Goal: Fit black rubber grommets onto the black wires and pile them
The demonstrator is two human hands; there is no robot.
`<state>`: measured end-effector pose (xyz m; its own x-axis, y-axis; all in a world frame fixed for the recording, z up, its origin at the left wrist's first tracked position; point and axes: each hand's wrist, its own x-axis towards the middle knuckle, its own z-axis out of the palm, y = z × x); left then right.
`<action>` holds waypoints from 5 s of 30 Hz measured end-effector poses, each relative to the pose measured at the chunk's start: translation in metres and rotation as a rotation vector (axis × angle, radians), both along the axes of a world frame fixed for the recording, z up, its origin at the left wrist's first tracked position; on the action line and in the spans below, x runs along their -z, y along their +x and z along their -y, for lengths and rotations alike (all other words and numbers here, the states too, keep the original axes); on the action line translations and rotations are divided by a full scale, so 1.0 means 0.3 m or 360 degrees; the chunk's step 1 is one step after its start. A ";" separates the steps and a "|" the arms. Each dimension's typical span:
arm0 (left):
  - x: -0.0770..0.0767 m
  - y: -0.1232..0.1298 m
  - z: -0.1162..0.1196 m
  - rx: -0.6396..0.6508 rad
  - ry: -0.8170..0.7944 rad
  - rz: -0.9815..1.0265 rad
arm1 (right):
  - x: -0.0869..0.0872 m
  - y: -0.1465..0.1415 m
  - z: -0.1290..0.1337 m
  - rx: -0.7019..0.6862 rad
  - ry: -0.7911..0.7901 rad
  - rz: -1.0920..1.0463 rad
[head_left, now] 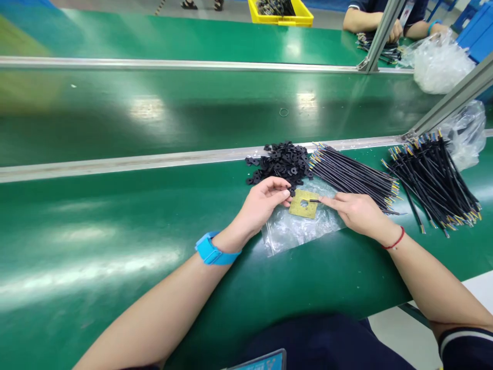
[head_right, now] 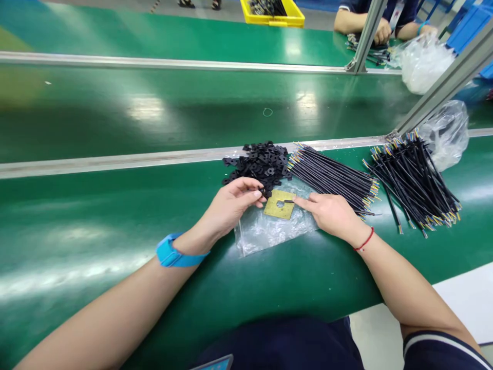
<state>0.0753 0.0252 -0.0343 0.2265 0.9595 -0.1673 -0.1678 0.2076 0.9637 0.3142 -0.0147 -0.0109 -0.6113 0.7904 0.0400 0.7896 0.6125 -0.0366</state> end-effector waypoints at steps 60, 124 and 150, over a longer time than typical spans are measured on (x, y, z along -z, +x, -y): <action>-0.034 0.047 0.071 0.0299 -0.0282 0.0062 | -0.026 -0.063 0.049 0.0055 0.0080 -0.0514; 0.041 -0.137 -0.118 -0.0099 0.1179 -0.2283 | 0.032 0.062 -0.118 0.0498 0.0328 -0.0035; 0.010 -0.100 -0.074 0.0165 0.1040 -0.1827 | 0.005 -0.011 0.001 0.0183 -0.0023 -0.0176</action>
<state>0.0454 0.0475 -0.0372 0.3443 0.9231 0.1715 0.7927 -0.3837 0.4737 0.3109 -0.0149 -0.0123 -0.5090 0.8560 0.0904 0.8453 0.5169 -0.1354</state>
